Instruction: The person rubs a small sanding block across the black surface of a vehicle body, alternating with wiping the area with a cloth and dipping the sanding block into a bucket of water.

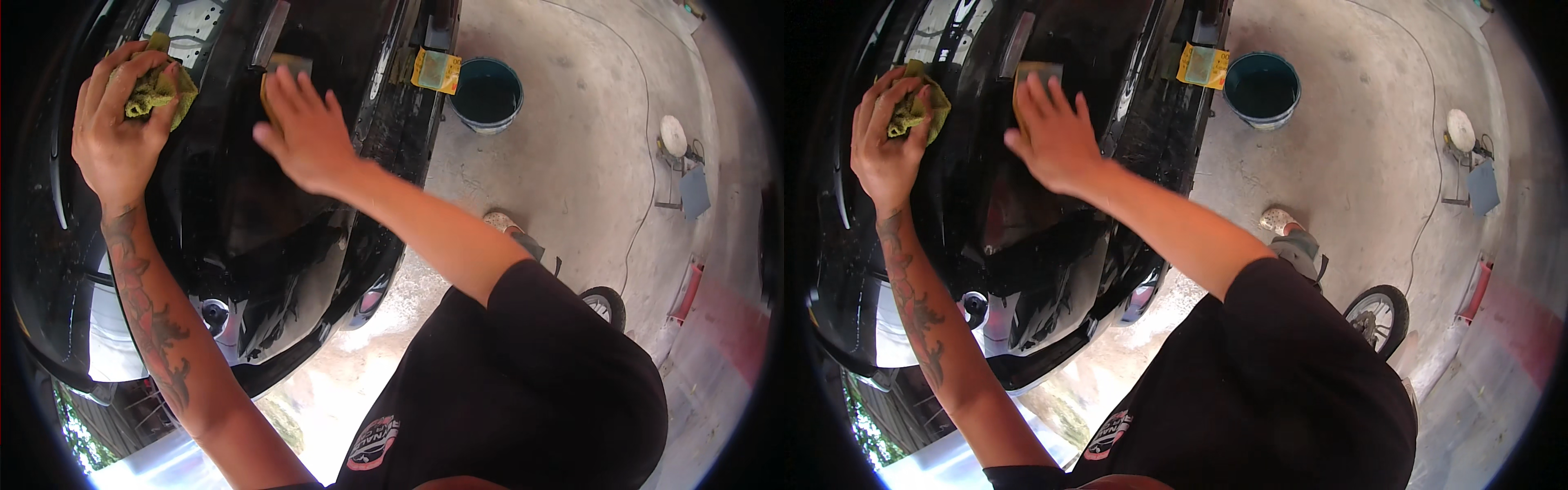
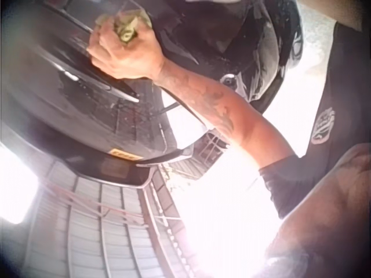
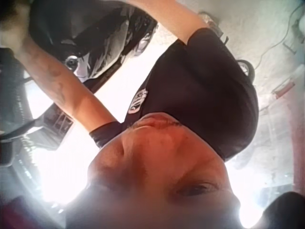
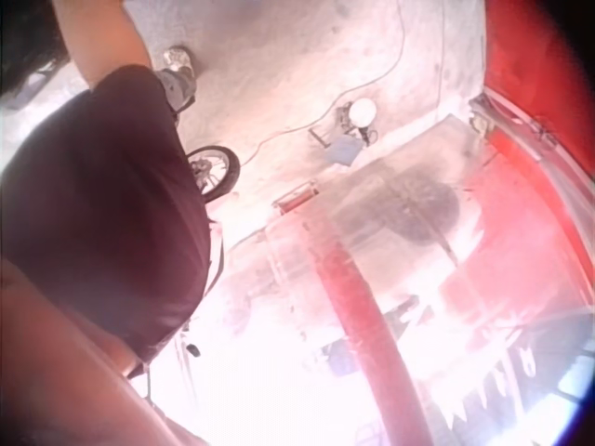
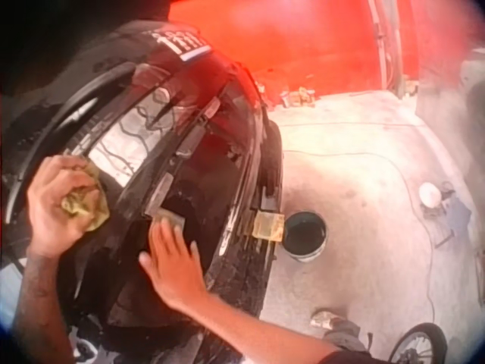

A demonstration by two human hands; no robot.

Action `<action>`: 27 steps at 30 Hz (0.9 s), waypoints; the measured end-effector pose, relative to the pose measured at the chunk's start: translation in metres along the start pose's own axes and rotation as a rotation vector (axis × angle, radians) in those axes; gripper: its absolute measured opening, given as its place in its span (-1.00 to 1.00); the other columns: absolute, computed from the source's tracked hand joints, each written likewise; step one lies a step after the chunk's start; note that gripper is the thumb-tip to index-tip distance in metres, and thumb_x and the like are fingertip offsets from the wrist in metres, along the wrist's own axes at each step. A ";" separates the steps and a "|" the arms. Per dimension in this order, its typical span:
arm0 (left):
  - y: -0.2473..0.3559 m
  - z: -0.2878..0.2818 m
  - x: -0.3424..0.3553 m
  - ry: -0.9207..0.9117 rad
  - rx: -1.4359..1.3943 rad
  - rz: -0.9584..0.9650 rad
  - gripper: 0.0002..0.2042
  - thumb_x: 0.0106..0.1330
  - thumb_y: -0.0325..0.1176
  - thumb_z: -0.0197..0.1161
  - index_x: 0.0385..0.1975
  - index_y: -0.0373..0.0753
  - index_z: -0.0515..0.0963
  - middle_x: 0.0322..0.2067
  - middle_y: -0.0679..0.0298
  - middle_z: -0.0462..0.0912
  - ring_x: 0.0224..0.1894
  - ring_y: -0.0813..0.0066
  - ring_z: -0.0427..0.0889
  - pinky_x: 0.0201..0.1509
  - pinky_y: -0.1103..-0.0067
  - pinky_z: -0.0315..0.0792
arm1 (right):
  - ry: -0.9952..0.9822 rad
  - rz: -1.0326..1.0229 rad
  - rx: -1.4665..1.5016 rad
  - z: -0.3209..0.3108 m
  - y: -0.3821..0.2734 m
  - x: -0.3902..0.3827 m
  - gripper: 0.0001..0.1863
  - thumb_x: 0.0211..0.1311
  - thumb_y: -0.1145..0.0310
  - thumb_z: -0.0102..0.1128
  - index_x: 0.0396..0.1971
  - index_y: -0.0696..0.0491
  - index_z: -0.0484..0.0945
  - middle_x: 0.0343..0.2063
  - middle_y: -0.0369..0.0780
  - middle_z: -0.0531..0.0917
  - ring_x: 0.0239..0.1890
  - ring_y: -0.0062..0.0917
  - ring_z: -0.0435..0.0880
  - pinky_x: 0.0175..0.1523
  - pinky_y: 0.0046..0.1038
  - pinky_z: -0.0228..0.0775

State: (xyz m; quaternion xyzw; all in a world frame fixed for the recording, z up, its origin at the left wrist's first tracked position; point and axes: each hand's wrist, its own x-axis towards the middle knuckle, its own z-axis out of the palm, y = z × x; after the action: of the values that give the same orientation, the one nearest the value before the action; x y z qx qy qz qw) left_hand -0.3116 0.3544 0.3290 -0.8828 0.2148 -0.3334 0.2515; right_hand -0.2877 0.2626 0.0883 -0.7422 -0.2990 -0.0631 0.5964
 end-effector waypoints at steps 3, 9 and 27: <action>-0.002 -0.007 -0.005 -0.013 0.024 -0.016 -0.72 0.02 -0.41 0.50 -0.22 -0.06 0.71 -0.07 0.45 0.72 -0.08 0.40 0.69 -0.03 0.51 0.57 | -0.213 -0.109 -0.011 0.005 -0.021 -0.065 -0.22 0.48 -0.09 -0.05 0.51 0.06 0.06 0.54 -0.07 0.03 0.57 -0.08 -0.02 0.49 0.18 -0.10; 0.001 -0.001 0.001 0.013 -0.006 -0.010 -0.73 0.02 -0.42 0.50 -0.22 -0.06 0.71 -0.08 0.45 0.72 -0.08 0.40 0.69 -0.03 0.51 0.56 | 0.024 0.030 0.044 -0.012 0.006 0.014 -0.26 0.49 -0.08 -0.08 0.48 0.08 0.10 0.54 -0.12 0.05 0.56 -0.11 -0.01 0.50 0.20 -0.13; -0.001 -0.001 -0.003 -0.027 0.039 -0.033 -0.74 0.07 -0.42 0.51 -0.20 -0.09 0.72 -0.05 0.41 0.72 -0.02 0.38 0.70 0.02 0.49 0.58 | -0.079 0.042 0.036 0.006 -0.001 -0.041 -0.20 0.49 -0.07 -0.06 0.51 0.13 0.01 0.54 -0.04 0.01 0.57 -0.08 -0.03 0.51 0.16 -0.14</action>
State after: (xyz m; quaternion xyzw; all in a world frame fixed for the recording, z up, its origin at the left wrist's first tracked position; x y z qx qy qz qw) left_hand -0.3140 0.3562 0.3284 -0.8856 0.1902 -0.3298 0.2659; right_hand -0.3229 0.2530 0.0694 -0.7393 -0.3076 -0.0157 0.5988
